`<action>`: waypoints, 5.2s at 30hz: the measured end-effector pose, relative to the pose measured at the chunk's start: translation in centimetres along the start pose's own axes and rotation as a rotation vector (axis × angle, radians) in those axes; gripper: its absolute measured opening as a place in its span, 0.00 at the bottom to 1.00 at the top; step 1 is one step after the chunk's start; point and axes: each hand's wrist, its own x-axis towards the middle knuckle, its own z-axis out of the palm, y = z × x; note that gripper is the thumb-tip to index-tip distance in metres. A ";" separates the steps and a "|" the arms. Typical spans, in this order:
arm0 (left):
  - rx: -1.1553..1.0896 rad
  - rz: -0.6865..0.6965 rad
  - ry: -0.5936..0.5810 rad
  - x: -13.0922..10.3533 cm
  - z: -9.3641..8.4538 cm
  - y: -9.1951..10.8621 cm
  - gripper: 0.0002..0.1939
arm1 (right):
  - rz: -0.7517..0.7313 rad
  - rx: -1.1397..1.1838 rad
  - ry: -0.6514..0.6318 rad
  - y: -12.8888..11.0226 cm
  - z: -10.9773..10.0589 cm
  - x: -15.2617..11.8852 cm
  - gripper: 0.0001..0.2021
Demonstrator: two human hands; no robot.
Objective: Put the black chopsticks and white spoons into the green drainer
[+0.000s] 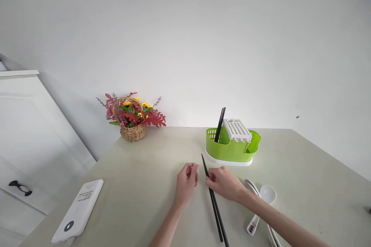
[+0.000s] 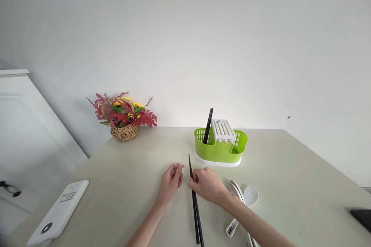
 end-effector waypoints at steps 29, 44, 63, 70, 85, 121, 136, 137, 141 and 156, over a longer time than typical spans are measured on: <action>-0.541 -0.225 -0.109 0.4 -0.1 0.9 0.22 | -0.296 0.408 -0.241 -0.6 -2.5 0.6 0.14; -0.032 0.142 -0.024 0.2 -1.5 7.7 0.16 | -0.350 0.475 -0.069 -0.4 -1.5 -2.0 0.17; 0.450 0.178 -0.245 -2.7 1.1 14.7 0.06 | -0.318 0.466 0.100 1.1 -2.7 -5.3 0.18; 0.506 0.146 -0.280 -3.5 1.2 15.8 0.09 | -0.318 0.428 0.132 0.4 -2.4 -5.3 0.18; 0.108 0.448 0.319 4.8 0.9 21.0 0.21 | 0.012 0.722 0.381 11.1 -5.4 -10.7 0.20; 0.578 0.443 0.024 18.5 7.0 11.0 0.17 | 0.484 0.595 0.510 23.9 1.3 -14.7 0.21; 0.413 0.199 -0.134 2.8 8.7 4.7 0.23 | 0.476 0.529 0.504 22.0 -0.3 -15.0 0.19; 0.444 0.195 -0.247 1.9 9.3 4.5 0.22 | 0.475 0.527 0.510 21.8 -0.4 -15.0 0.18; 0.587 0.166 -0.412 -0.2 11.6 3.7 0.20 | 0.468 0.528 0.520 21.4 -0.8 -15.0 0.17; 0.809 0.046 -0.425 -0.9 13.9 4.2 0.21 | 0.469 0.548 0.502 21.4 -0.8 -15.0 0.16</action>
